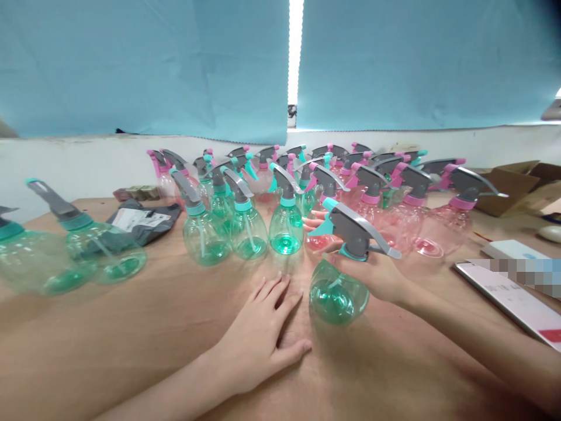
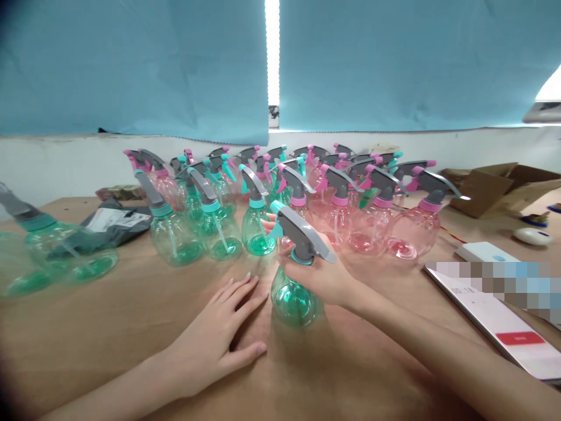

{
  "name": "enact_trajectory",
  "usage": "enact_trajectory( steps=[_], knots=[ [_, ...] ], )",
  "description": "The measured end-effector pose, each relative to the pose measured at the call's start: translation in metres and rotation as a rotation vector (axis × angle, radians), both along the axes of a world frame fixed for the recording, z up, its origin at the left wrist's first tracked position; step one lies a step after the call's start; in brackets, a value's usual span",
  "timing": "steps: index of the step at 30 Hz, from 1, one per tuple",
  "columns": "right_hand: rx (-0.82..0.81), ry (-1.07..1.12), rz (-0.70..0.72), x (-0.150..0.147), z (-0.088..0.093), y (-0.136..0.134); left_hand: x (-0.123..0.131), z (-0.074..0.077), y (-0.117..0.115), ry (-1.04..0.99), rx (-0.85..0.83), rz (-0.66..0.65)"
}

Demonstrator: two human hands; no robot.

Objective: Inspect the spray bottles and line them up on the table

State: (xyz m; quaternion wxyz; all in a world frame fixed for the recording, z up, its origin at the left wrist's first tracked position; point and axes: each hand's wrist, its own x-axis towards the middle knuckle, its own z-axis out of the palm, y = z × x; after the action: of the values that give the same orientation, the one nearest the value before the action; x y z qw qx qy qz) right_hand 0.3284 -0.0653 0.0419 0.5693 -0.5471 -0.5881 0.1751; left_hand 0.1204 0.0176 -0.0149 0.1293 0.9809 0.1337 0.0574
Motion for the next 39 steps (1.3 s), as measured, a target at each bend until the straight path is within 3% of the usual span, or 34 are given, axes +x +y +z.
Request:
enact_trajectory(
  steps=[39],
  knots=[
    [-0.048,0.001,-0.059,-0.0033,0.0062,-0.0013,-0.0002,0.0008,-0.0001,0.0,0.0,-0.005]
  ],
)
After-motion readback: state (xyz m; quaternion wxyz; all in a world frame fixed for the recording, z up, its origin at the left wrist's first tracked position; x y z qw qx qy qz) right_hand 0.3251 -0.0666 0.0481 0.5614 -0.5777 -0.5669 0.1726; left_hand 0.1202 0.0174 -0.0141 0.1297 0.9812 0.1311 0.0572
